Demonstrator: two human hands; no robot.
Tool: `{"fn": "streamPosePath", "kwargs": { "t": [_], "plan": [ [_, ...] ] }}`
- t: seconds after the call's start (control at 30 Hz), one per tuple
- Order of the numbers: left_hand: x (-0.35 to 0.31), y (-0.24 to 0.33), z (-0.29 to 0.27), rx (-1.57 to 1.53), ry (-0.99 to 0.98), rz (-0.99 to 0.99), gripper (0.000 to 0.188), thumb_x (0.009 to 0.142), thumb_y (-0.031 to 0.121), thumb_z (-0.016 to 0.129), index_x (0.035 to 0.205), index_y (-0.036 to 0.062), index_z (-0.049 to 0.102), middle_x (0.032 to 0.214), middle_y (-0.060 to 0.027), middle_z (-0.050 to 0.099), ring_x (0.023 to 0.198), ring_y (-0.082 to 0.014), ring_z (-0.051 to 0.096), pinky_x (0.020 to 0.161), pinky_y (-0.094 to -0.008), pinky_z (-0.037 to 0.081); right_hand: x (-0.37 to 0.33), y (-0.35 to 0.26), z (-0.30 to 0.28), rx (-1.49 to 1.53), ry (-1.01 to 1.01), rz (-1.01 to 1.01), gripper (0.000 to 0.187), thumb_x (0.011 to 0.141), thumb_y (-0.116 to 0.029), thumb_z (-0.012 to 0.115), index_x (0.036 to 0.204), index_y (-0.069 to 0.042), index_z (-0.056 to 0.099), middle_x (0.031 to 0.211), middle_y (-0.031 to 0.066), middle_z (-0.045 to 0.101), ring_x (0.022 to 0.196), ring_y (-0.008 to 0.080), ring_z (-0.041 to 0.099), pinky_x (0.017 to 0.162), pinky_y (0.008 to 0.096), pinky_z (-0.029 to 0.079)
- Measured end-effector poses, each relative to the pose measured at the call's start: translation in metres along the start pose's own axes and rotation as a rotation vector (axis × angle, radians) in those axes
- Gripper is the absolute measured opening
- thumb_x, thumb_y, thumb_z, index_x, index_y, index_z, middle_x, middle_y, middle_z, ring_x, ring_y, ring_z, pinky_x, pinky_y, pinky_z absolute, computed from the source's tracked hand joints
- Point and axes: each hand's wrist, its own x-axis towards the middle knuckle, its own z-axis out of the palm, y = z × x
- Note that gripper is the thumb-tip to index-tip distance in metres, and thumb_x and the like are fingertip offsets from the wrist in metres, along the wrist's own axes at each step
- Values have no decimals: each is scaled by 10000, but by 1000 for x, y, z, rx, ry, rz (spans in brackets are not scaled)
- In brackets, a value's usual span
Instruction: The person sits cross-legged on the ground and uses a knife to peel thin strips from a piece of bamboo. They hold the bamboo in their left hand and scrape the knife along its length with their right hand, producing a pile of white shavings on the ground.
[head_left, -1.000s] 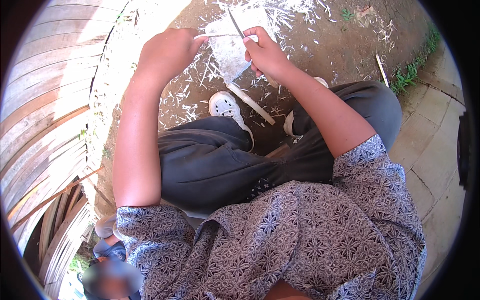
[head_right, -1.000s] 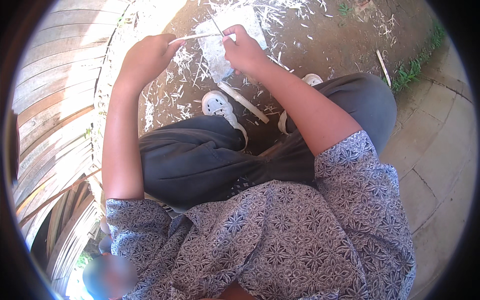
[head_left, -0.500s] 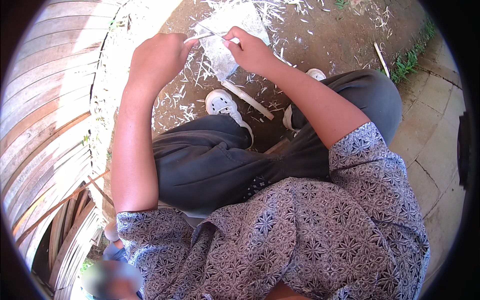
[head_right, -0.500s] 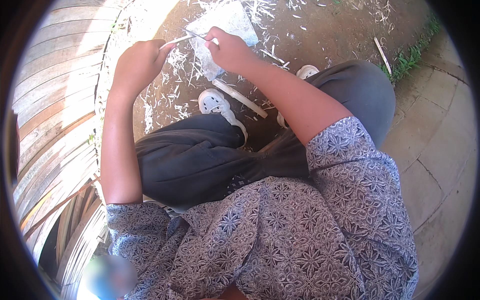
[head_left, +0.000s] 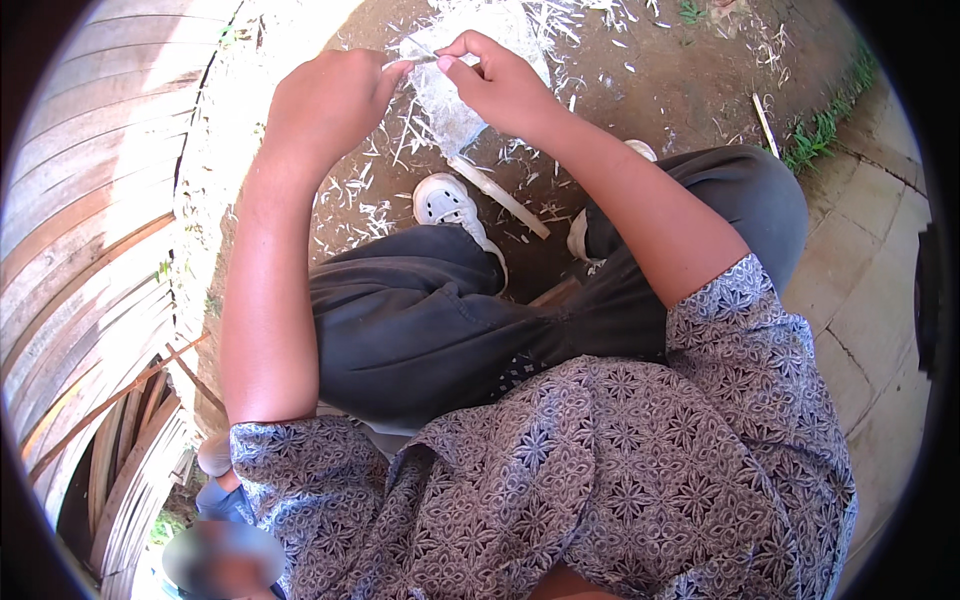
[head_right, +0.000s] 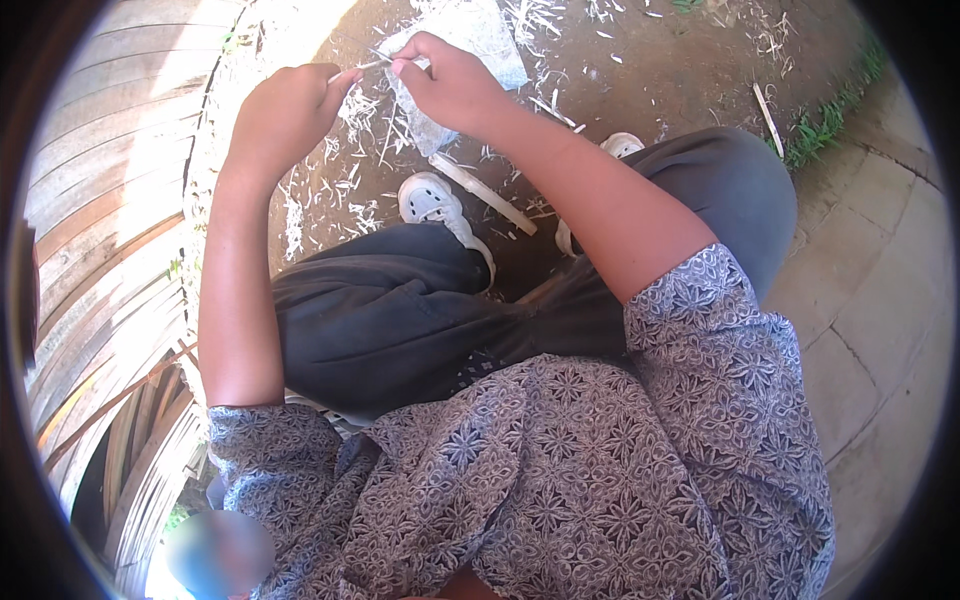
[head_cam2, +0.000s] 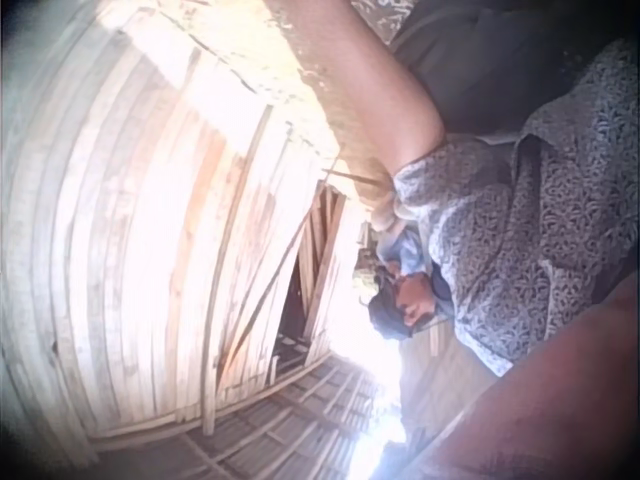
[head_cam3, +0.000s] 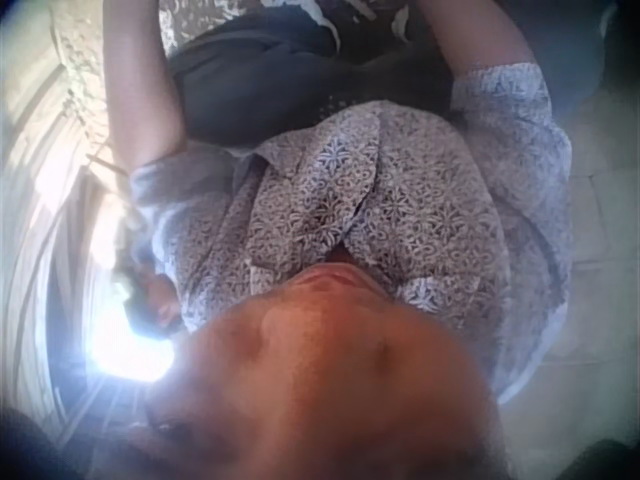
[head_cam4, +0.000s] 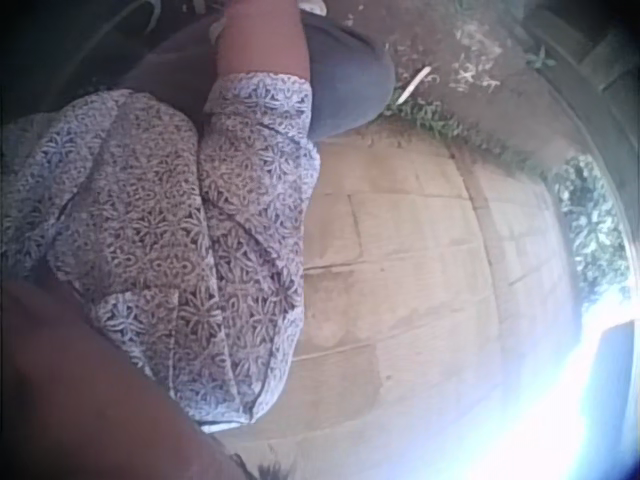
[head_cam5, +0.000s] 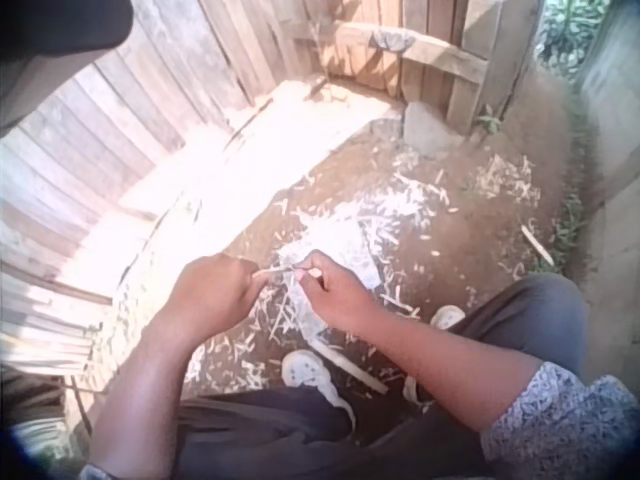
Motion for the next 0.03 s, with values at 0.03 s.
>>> {"fn": "streamPosePath", "kwargs": {
  "t": [0.03],
  "plan": [
    [0,1,-1,5,-27,-20,475,1058,421,518,907,22,726,754,-234,689,770,-430,676,729,-503,532,1,-2,1,-63,-31,-14,275,1051,-339,590,1226,-129,614,652,-22,529,558,77,457,534,282,366]
  ]
}}
